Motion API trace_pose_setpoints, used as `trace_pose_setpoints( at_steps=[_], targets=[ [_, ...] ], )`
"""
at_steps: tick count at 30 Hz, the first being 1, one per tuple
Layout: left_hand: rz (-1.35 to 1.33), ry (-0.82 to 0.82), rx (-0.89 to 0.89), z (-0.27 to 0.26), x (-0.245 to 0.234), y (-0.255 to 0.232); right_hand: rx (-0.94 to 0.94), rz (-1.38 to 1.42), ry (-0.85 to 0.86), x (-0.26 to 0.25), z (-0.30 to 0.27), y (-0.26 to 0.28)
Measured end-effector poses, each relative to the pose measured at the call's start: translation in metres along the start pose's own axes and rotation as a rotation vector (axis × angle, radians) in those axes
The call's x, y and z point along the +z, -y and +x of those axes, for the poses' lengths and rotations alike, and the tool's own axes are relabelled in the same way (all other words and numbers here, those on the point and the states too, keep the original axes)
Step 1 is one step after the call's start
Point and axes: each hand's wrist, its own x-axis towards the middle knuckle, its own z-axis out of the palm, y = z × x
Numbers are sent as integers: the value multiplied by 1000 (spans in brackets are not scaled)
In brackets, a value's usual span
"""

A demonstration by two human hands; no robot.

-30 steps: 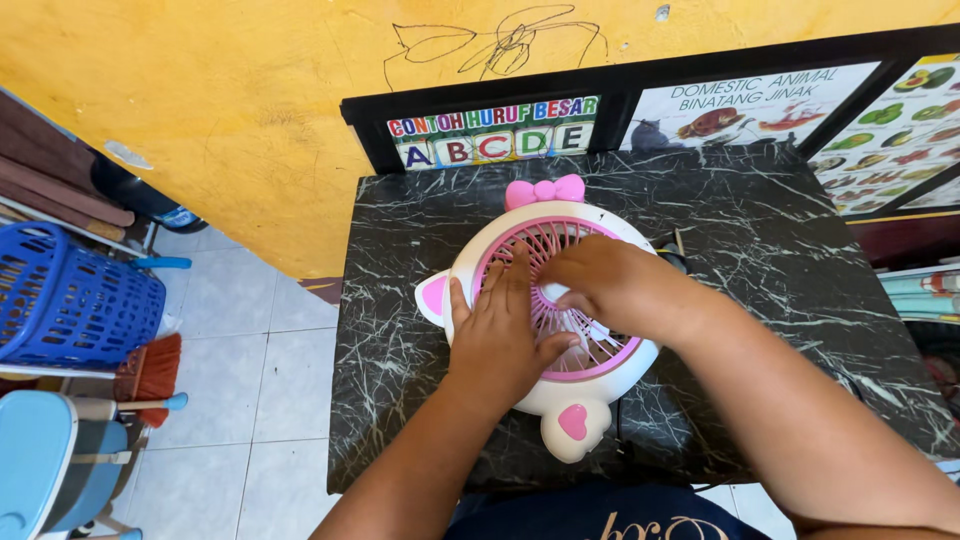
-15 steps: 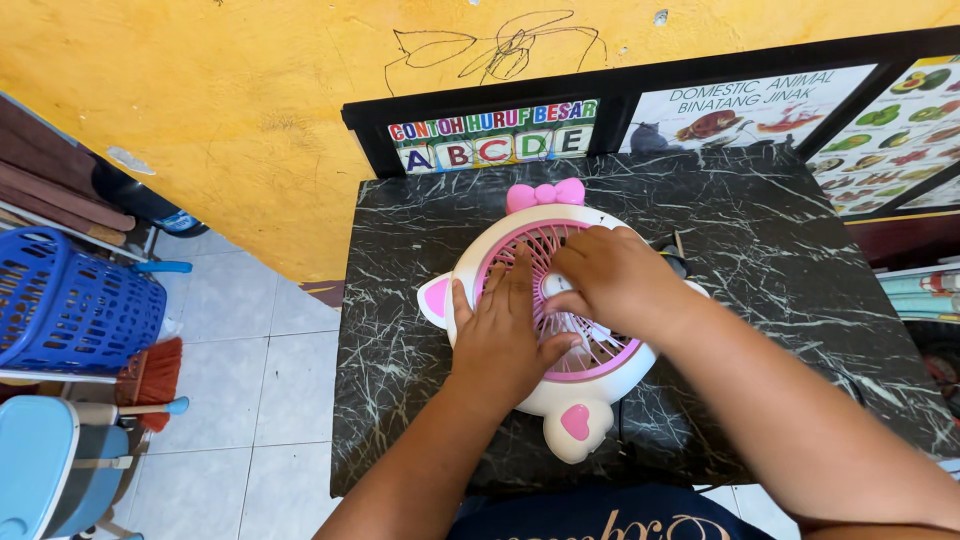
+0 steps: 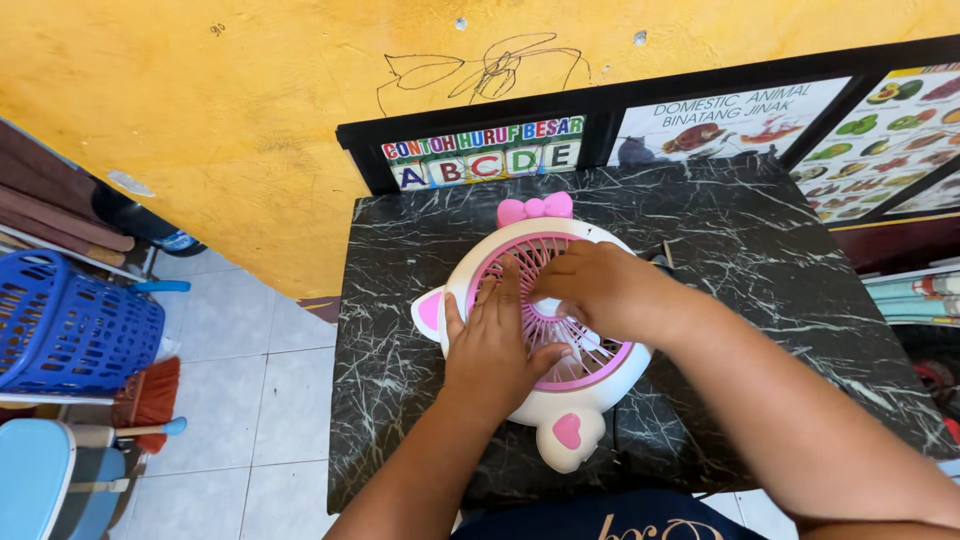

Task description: The person assembles a small Hello Kitty-shaped desk fan by inserting the motor and fan blade into the housing, attaching the pink front grille, and securing the central cap with a screwdriver. The fan is placed on a dark marble-patterned table.

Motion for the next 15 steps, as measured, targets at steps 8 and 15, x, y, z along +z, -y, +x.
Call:
trace_pose_setpoints(
  at_steps=[8,15],
  targets=[
    [-1,-19,5,-1,-1,0,152,-57,27,8,3,7],
    [-1,-37,14,-3,-2,-1,-31,95,28,-3,-5,-14]
  ],
)
